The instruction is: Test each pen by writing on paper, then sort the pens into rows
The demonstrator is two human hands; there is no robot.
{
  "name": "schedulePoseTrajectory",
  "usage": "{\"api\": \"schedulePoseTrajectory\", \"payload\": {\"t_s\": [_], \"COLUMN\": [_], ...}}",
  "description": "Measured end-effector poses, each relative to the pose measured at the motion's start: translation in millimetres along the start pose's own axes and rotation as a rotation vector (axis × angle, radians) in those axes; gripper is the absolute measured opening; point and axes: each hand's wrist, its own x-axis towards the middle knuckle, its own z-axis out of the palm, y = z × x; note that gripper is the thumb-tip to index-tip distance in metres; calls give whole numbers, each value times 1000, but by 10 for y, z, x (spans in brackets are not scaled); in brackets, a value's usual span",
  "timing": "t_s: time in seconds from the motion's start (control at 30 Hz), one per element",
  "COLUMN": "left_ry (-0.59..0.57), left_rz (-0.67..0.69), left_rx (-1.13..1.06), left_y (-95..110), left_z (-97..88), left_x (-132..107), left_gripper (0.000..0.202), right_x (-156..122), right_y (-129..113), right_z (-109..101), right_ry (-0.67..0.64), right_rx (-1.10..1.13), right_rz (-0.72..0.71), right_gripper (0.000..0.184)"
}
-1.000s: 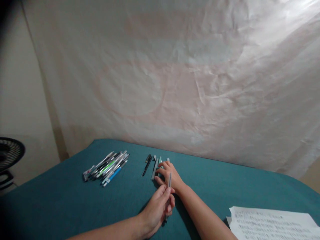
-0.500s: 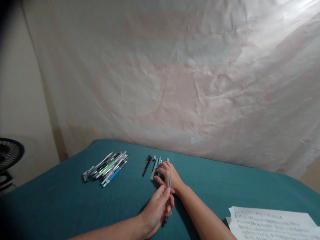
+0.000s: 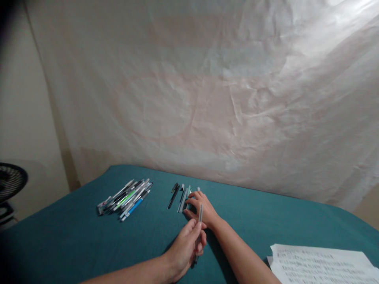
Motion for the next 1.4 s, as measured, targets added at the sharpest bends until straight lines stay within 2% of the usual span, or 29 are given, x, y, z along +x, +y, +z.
{"api": "schedulePoseTrajectory", "payload": {"t_s": [0.43,0.7,0.97,1.2,1.27,1.33,1.4], "left_ry": [-1,-2,2,4,25,57,88], "left_rz": [2,13,16,13,29,49,68], "left_rx": [2,4,2,-6,-5,-2,-3], "left_y": [-3,-3,-5,5,13,21,28], "left_z": [1,0,0,-7,-27,-49,-67], "left_x": [10,3,14,10,17,26,34], "left_gripper": [28,30,27,31,32,32,31], "right_x": [24,110,85,82,94,104,109], "right_y": [24,34,68,84,96,112,122], "right_z": [26,58,84,99,61,-11,-113], "right_ry": [-1,-28,-60,10,73,127,132], "right_rx": [22,-105,-156,-81,40,220,368], "right_rz": [35,55,92,108,174,325,469], "right_gripper": [26,50,48,41,36,35,43]}}
